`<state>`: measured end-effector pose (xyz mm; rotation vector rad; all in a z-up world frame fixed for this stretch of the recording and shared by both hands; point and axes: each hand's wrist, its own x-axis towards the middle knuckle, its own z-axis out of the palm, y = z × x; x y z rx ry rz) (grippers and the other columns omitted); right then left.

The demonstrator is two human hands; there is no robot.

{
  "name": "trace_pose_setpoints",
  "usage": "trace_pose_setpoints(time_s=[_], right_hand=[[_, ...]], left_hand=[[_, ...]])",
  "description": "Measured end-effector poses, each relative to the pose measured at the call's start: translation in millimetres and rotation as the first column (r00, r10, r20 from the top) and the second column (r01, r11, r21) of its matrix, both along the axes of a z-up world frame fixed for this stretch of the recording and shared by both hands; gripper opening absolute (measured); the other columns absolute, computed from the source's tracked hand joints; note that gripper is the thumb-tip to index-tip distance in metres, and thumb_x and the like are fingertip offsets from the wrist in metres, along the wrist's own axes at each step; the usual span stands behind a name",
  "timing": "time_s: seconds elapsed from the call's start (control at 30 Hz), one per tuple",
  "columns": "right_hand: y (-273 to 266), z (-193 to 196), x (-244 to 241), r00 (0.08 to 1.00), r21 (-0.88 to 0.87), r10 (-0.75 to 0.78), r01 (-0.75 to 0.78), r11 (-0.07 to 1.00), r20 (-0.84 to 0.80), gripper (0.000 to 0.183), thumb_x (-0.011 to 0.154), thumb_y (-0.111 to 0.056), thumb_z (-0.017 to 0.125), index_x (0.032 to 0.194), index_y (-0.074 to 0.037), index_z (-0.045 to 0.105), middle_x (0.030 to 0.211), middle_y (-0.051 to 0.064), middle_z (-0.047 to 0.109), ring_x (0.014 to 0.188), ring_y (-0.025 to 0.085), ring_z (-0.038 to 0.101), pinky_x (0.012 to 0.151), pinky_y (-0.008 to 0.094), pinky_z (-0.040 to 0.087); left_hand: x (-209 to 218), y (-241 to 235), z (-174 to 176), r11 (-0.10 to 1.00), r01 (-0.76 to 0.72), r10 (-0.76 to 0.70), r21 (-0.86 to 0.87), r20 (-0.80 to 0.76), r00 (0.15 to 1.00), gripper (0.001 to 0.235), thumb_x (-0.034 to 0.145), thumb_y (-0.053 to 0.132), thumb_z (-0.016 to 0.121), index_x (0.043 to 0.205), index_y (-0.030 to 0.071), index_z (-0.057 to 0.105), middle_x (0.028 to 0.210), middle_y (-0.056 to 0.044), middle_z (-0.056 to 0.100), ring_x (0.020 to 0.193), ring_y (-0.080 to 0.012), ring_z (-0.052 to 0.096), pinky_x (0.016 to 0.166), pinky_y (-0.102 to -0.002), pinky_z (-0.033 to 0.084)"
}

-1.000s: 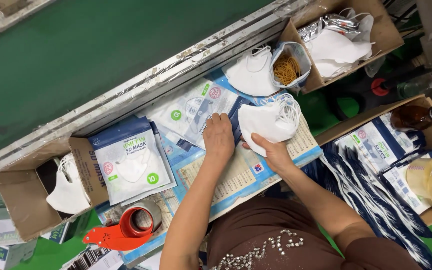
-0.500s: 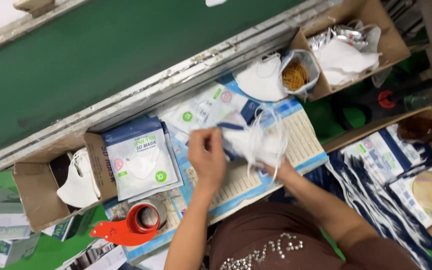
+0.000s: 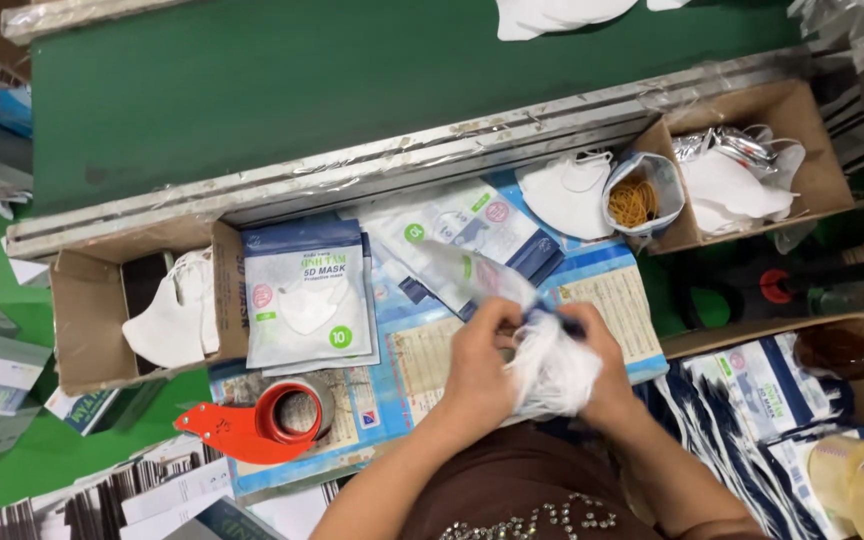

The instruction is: Packaging face masks into plastic pouches and then sealing them into cardboard boxes.

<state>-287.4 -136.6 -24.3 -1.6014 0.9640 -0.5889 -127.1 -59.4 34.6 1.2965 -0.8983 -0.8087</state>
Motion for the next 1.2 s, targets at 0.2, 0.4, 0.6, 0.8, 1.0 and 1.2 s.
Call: trace_pose_setpoints(time_s=[0.2, 0.4, 0.6, 0.8, 1.0, 1.2], right_hand=[[-27.0, -38.0, -24.2, 0.930, 0.325, 0.367, -0.352, 0.877, 0.018, 0.047, 0.079, -0.002, 0.080, 0.122, -0.002, 0.063, 0.109, 0.006, 0.073, 0.099, 0.010, 0.068, 0.088, 0.030, 0.059], [-16.2, -54.7, -37.2, 0.952, -0.048, 0.299, -0.296, 0.954, 0.070, 0.043, 0.074, 0.001, 0.078, 0.114, 0.002, 0.062, 0.102, 0.004, 0.067, 0.093, 0.013, 0.063, 0.079, 0.032, 0.054], [-28.6, -34.1, -54.1, 0.761, -0.175, 0.637, -0.649, 0.741, -0.123, 0.007, 0.081, -0.004, 0.080, 0.087, -0.002, 0.077, 0.086, 0.005, 0.076, 0.077, 0.011, 0.072, 0.069, 0.028, 0.056], [-10.2, 66.5, -22.2, 0.930, -0.052, 0.202, -0.195, 0.979, 0.308, 0.042, 0.084, -0.004, 0.067, 0.124, 0.004, 0.056, 0.114, 0.011, 0.072, 0.093, 0.015, 0.070, 0.082, 0.029, 0.058], [7.3, 48.4, -20.8, 0.965, -0.314, 0.255, -0.260, 0.913, -0.058, 0.015, 0.089, -0.005, 0.068, 0.101, 0.003, 0.072, 0.086, 0.005, 0.074, 0.068, 0.011, 0.066, 0.061, 0.026, 0.051], [12.1, 20.0, -25.0, 0.961, -0.268, 0.255, -0.276, 0.923, -0.110, 0.009, 0.088, -0.005, 0.070, 0.092, 0.003, 0.070, 0.080, 0.006, 0.066, 0.065, 0.014, 0.059, 0.058, 0.027, 0.048]], left_hand=[[-15.8, 13.7, -8.9, 0.964, 0.199, -0.242, 0.177, 0.265, 0.933, 0.026, 0.081, 0.002, 0.073, 0.101, 0.001, 0.057, 0.087, -0.016, 0.068, 0.078, -0.0272, 0.070, 0.071, -0.038, 0.058], [-32.8, 20.1, -3.4, 0.944, 0.274, -0.314, 0.182, 0.255, 0.914, 0.017, 0.085, 0.004, 0.069, 0.099, 0.002, 0.059, 0.087, -0.018, 0.069, 0.081, -0.0361, 0.072, 0.072, -0.043, 0.057], [11.4, 17.4, 69.8, 0.958, 0.108, 0.110, -0.265, 0.690, 0.716, 0.050, 0.074, 0.014, 0.071, 0.117, -0.008, 0.057, 0.100, -0.026, 0.063, 0.090, -0.0434, 0.063, 0.078, -0.050, 0.051], [33.6, 28.7, 33.6, 0.938, 0.329, -0.336, 0.105, 0.494, 0.802, 0.023, 0.095, 0.025, 0.072, 0.107, 0.005, 0.072, 0.091, -0.013, 0.067, 0.080, -0.0350, 0.066, 0.069, -0.044, 0.052], [29.9, 23.8, 24.2, 0.941, 0.334, -0.319, 0.054, 0.465, 0.826, 0.020, 0.097, 0.021, 0.068, 0.089, 0.003, 0.070, 0.083, -0.011, 0.066, 0.074, -0.0322, 0.066, 0.065, -0.042, 0.052], [30.1, 26.1, 17.9, 0.943, 0.330, -0.258, -0.045, 0.527, 0.810, 0.015, 0.096, 0.018, 0.069, 0.093, 0.003, 0.071, 0.081, -0.010, 0.064, 0.075, -0.0304, 0.065, 0.065, -0.042, 0.051]])
